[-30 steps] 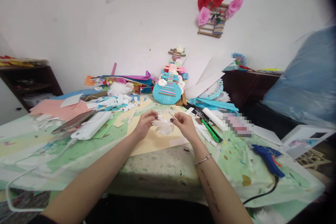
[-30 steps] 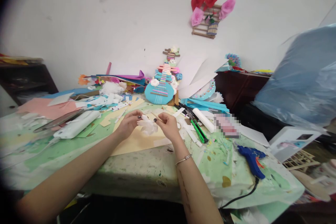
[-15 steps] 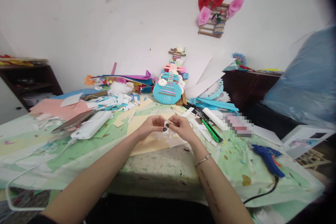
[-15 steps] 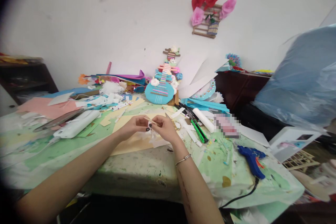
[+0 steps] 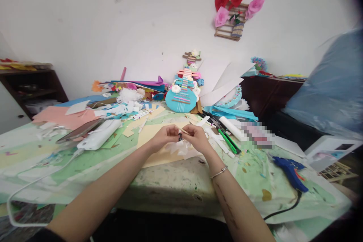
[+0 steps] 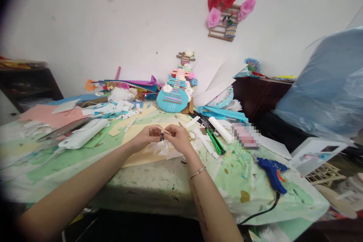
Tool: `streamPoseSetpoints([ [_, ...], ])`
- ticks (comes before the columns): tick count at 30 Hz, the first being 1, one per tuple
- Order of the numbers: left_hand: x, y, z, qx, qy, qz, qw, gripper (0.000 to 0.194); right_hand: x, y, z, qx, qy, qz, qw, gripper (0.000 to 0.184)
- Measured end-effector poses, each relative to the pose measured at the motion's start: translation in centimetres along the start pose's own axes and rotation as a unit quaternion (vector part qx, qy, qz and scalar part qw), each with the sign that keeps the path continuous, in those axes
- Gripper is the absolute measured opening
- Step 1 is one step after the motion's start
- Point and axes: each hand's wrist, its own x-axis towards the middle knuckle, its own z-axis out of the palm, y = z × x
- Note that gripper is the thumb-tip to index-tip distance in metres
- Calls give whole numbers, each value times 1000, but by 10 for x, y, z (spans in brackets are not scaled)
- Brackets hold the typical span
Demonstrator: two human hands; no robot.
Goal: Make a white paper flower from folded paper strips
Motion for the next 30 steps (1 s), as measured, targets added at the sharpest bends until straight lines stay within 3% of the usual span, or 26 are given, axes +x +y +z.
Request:
streamPoseSetpoints([
  [10,-1,4,1,-8,8,-38,999,23,1,2,-1,64,-7,-1,998,12],
  [22,-1,-2,4,-7,-28,-69,997,32,-1,1,3,-74,-6,-36,997,15],
  [30,-1,1,-2,-1,-4,-63,998,26,0,2,-1,33,-59,-2,998,19],
])
